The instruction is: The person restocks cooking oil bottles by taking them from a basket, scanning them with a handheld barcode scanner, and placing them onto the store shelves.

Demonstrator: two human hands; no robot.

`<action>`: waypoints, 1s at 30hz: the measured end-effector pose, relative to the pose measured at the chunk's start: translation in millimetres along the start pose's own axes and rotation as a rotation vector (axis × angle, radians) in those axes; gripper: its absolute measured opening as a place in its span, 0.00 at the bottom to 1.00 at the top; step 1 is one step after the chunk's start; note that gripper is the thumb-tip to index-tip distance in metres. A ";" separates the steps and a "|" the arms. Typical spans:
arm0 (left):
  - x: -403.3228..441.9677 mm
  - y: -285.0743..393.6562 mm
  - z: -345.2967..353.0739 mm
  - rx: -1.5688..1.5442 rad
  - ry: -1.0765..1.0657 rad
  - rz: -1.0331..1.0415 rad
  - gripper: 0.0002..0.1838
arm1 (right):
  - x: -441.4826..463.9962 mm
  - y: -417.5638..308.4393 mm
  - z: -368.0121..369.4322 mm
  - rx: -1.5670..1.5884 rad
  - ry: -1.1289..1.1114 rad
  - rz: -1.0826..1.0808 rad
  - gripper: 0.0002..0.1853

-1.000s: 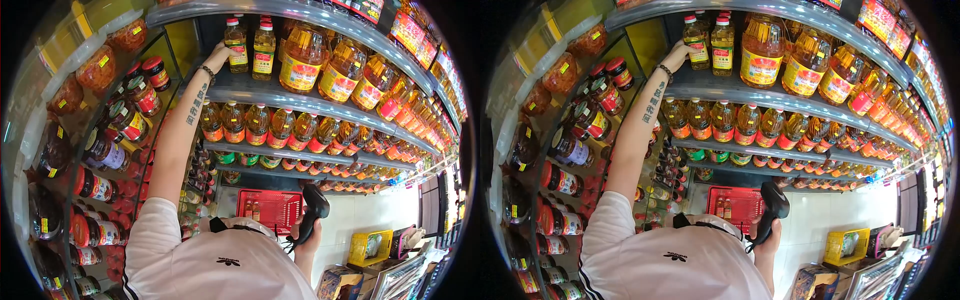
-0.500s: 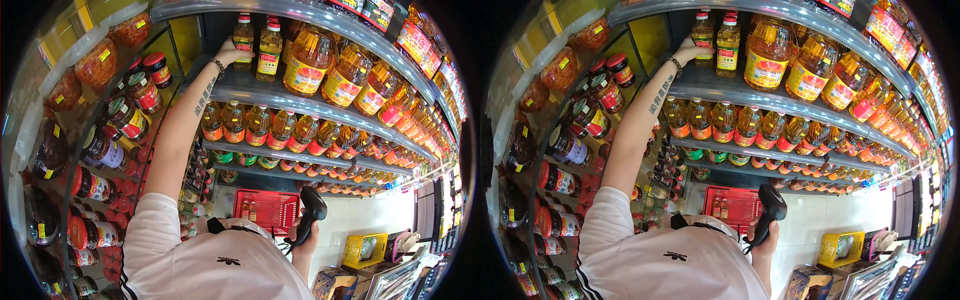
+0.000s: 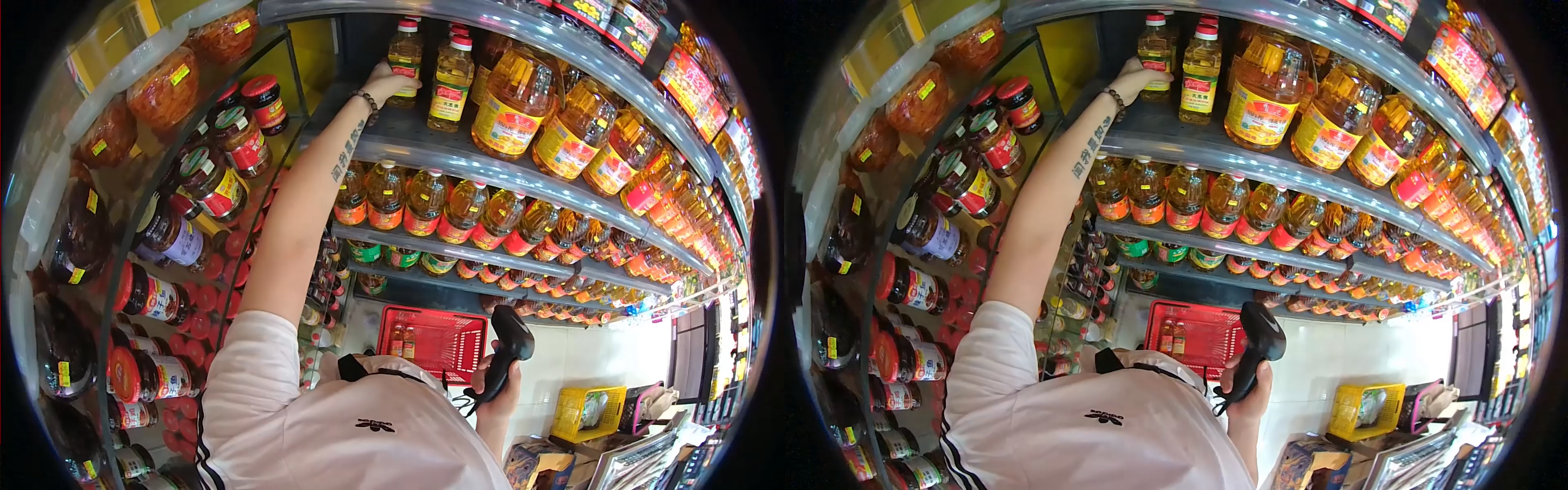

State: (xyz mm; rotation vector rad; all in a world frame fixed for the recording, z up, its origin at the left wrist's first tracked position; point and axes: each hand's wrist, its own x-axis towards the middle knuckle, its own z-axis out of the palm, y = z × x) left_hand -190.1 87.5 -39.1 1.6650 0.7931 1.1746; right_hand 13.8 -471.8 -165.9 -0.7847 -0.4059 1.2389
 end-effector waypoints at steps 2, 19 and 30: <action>4.3 -5.4 2.4 -0.075 0.029 0.065 0.24 | 1.7 1.7 -0.3 -0.008 -0.001 0.009 0.31; 7.3 -10.1 4.6 -0.057 0.091 -0.046 0.17 | -4.0 16.6 11.1 -0.025 0.021 0.038 0.31; 25.4 -25.3 -1.1 -0.037 0.029 -0.002 0.17 | -13.8 26.3 11.1 -0.031 0.041 -0.006 0.31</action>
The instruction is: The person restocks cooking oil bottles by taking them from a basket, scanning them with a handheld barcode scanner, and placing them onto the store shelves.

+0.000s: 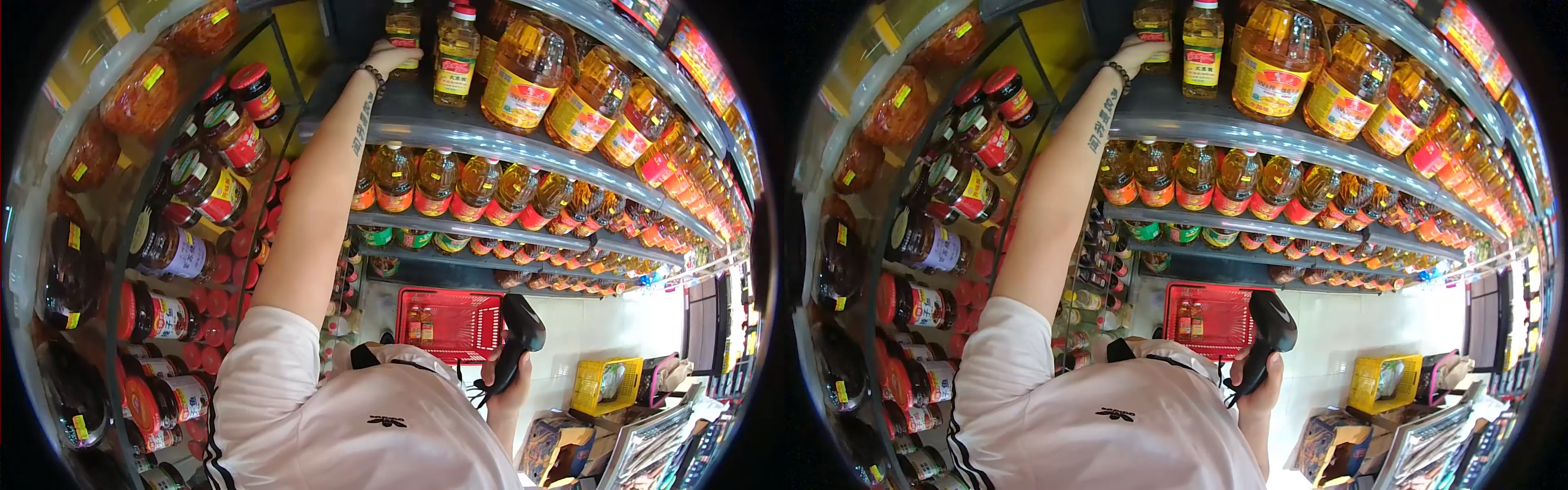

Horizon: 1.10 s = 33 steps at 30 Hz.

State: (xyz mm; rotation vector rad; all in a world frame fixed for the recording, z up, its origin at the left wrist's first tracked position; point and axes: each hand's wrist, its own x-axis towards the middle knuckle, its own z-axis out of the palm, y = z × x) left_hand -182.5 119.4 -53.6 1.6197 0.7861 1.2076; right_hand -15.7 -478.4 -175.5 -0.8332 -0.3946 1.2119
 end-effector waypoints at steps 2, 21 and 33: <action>2.0 0.1 -2.3 0.018 -0.030 0.011 0.17 | 0.0 2.1 0.5 0.013 0.025 -0.010 0.31; 1.6 1.0 1.9 -0.026 0.131 -0.055 0.28 | 6.2 0.3 -5.7 0.025 0.032 -0.058 0.31; 6.7 -5.5 -0.9 -0.082 0.076 -0.101 0.21 | 3.4 -1.7 -8.1 -0.002 0.022 -0.053 0.31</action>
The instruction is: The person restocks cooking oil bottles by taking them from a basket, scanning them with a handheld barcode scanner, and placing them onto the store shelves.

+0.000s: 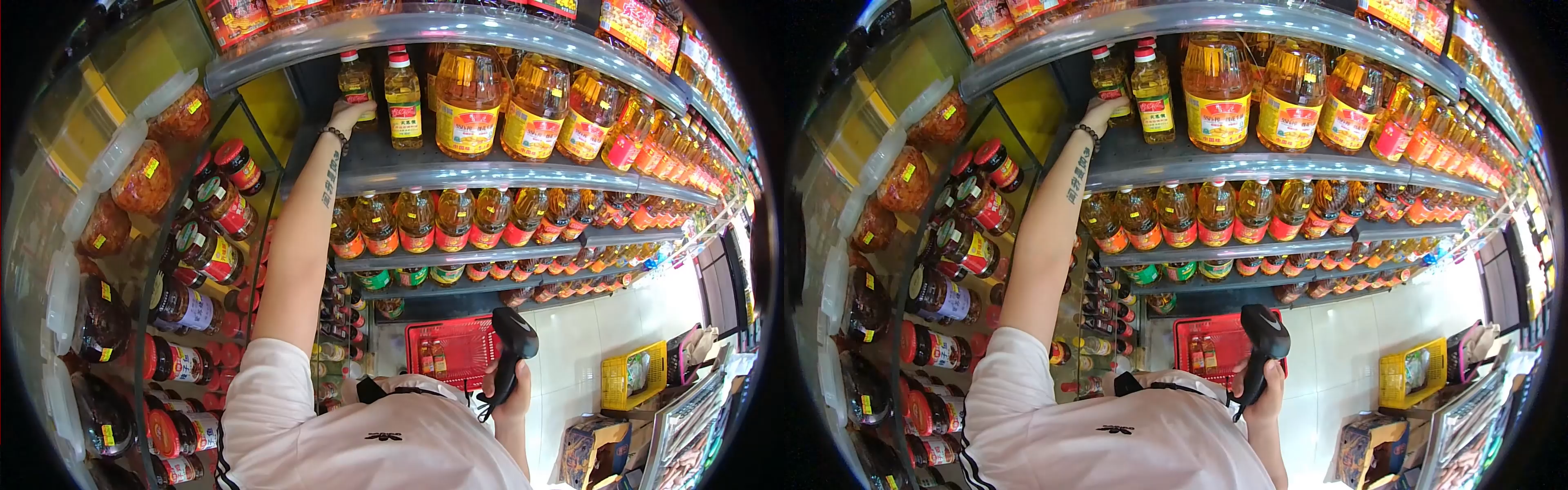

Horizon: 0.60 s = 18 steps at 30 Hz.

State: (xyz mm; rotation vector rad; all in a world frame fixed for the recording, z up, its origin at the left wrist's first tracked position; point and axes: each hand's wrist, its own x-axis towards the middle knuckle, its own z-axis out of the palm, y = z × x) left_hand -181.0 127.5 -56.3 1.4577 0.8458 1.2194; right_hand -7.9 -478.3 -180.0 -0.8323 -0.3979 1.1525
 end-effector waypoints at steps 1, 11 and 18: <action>0.2 -0.3 -0.1 -0.001 0.000 0.002 0.21 | -0.3 -0.6 0.8 0.000 0.002 0.001 0.30; 9.0 -9.9 -1.3 0.004 0.030 0.022 0.23 | -3.2 -1.4 0.8 0.003 0.044 -0.022 0.31; -6.8 4.9 3.8 -0.006 0.011 -0.020 0.21 | 0.9 -0.1 -5.5 0.049 0.018 -0.022 0.30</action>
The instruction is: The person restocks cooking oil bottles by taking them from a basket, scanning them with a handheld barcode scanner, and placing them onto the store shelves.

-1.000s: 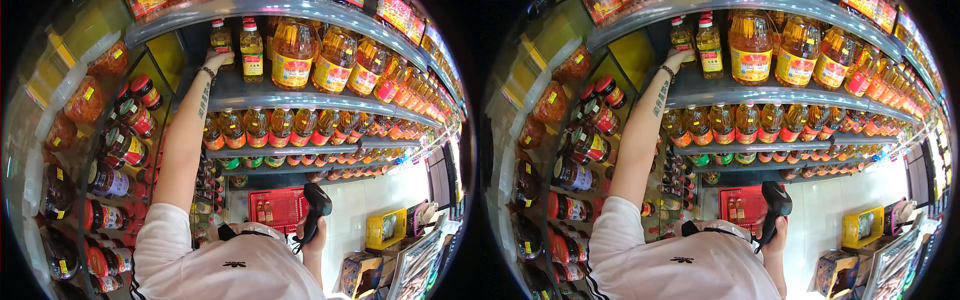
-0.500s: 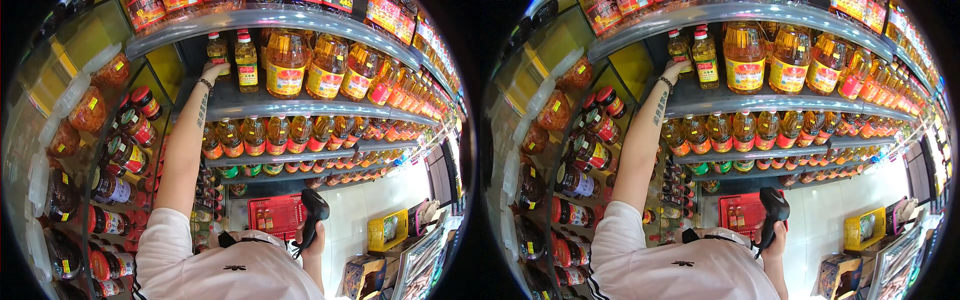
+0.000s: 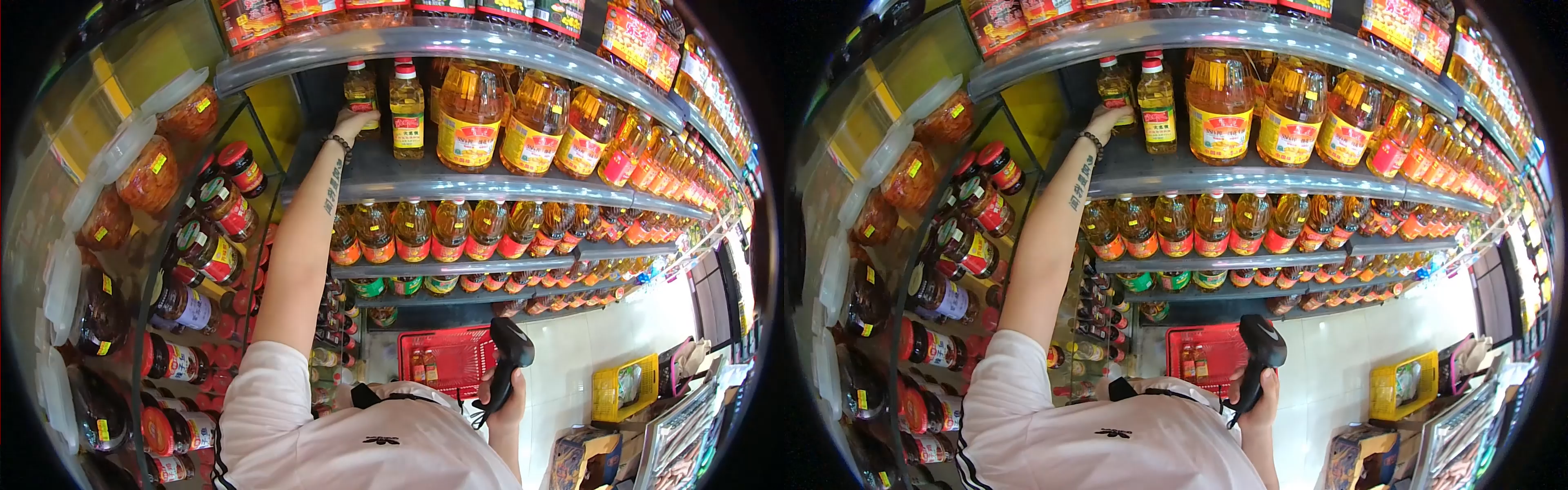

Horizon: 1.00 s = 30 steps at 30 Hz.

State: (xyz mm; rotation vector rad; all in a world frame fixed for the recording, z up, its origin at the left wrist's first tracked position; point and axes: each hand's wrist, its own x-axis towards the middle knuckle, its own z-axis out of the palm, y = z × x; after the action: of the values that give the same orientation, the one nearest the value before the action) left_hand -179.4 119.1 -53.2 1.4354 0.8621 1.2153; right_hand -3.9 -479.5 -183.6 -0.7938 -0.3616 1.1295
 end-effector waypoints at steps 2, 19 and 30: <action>-0.7 0.3 0.1 0.016 0.009 0.034 0.21 | 1.6 0.2 0.6 0.042 -0.004 -0.001 0.29; -50.3 25.1 20.0 0.422 0.694 0.331 0.35 | 16.7 -7.6 -14.5 -0.038 -0.107 0.144 0.32; -362.0 -8.9 115.6 0.144 0.417 0.475 0.29 | 44.1 -18.0 -16.8 -0.097 -0.132 0.228 0.25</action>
State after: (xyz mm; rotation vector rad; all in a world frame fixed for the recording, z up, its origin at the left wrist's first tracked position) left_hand -151.2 -249.1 -143.7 1.5828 0.9272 1.8899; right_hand 36.6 -449.6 -187.6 -0.8632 -0.4475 1.3903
